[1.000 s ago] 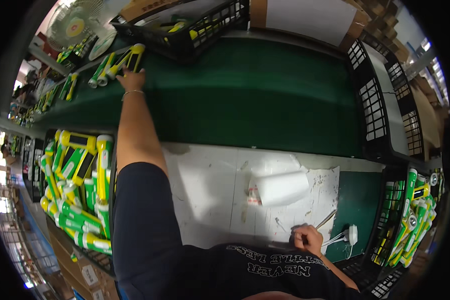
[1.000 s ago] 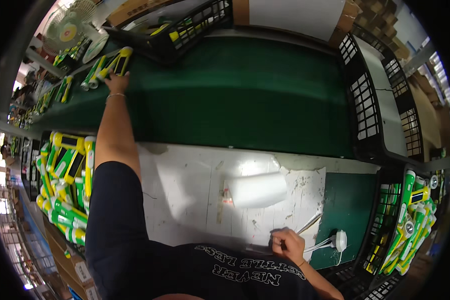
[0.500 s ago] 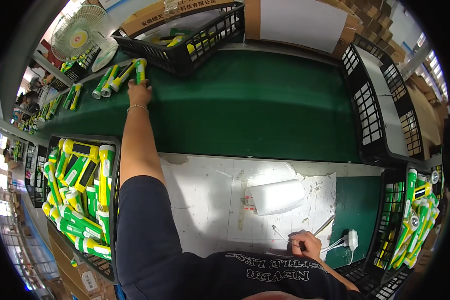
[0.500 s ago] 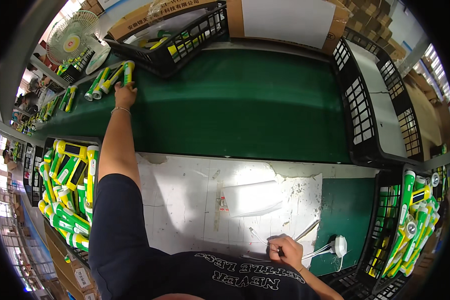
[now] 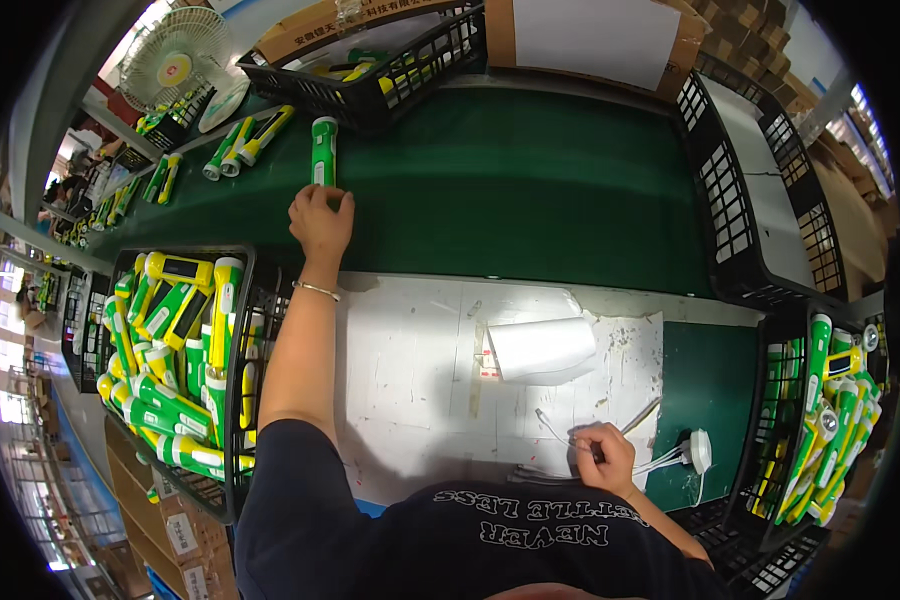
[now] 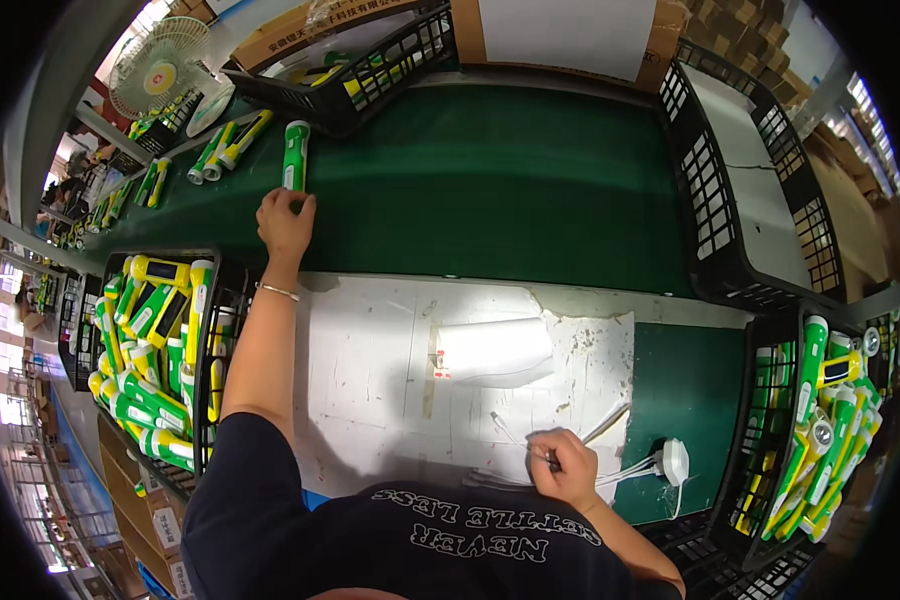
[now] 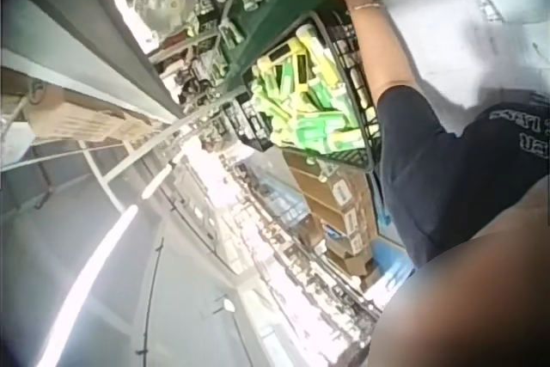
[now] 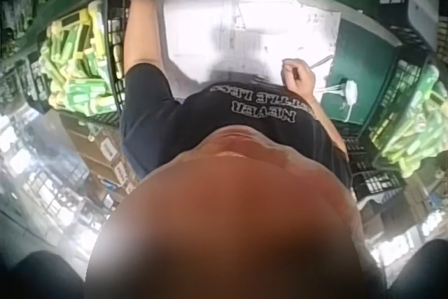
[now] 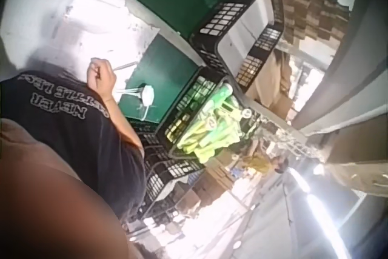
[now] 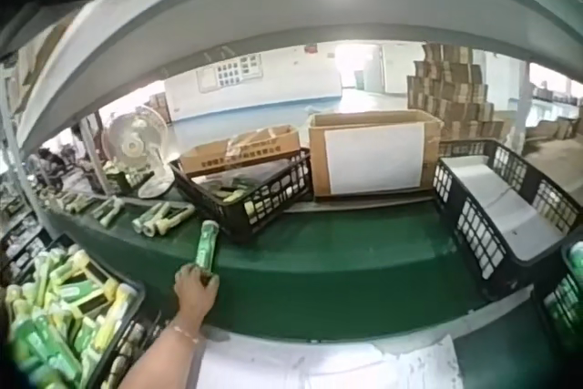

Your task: Testing the functionality of flashlights by turning them on and off and inspecting the light at a testing station.

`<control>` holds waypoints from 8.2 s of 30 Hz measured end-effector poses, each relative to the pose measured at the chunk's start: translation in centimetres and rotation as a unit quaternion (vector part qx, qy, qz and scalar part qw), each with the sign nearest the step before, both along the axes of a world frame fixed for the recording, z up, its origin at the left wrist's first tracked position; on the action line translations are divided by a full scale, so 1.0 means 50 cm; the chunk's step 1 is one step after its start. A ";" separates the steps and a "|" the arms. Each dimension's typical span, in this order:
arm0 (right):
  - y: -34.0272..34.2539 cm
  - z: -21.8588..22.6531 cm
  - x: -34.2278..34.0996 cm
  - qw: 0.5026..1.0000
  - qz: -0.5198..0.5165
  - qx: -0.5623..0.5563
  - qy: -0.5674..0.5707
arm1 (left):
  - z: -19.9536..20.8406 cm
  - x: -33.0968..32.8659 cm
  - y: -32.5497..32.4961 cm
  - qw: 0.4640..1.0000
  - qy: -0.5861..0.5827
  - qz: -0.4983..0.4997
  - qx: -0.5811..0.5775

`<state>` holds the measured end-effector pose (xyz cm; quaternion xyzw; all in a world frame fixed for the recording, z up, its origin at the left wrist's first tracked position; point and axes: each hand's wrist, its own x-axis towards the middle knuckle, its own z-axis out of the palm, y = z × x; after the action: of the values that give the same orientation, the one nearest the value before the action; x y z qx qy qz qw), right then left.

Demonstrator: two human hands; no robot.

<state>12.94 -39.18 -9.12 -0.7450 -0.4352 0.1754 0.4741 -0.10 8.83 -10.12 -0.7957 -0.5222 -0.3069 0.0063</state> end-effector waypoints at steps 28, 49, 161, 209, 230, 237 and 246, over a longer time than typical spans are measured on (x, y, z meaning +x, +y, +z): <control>-0.023 -0.019 -0.016 0.994 -0.011 0.092 0.053 | 0.114 0.044 -0.561 0.292 -0.531 -0.289 -0.741; -0.072 0.086 -0.013 0.993 0.033 0.100 -0.045 | 0.064 0.039 -0.724 0.426 -0.457 -0.202 -0.755; -0.002 0.074 -0.006 0.975 0.058 -0.048 0.210 | 0.089 -0.074 -0.673 0.923 -0.122 -0.315 -0.186; -0.009 -0.012 -0.014 0.989 0.146 -0.025 -0.007 | -0.050 -0.033 0.436 0.951 0.127 0.137 -0.248; -0.014 -0.009 -0.031 0.998 0.038 0.051 -0.007 | 0.174 0.073 -0.381 0.616 -0.621 -0.277 -0.397; -0.021 0.068 -0.061 0.968 0.103 -0.004 0.230 | 0.114 0.088 -0.671 0.455 -0.590 -0.226 -0.627; -0.065 0.068 -0.093 0.969 0.061 0.009 0.239 | 0.064 0.036 -0.765 0.394 -0.511 -0.250 -0.722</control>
<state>8.32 -42.41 -5.74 -0.6495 -0.3559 0.3731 0.5589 1.70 -29.44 -6.91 -0.2921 -0.2322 -0.1518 -0.9153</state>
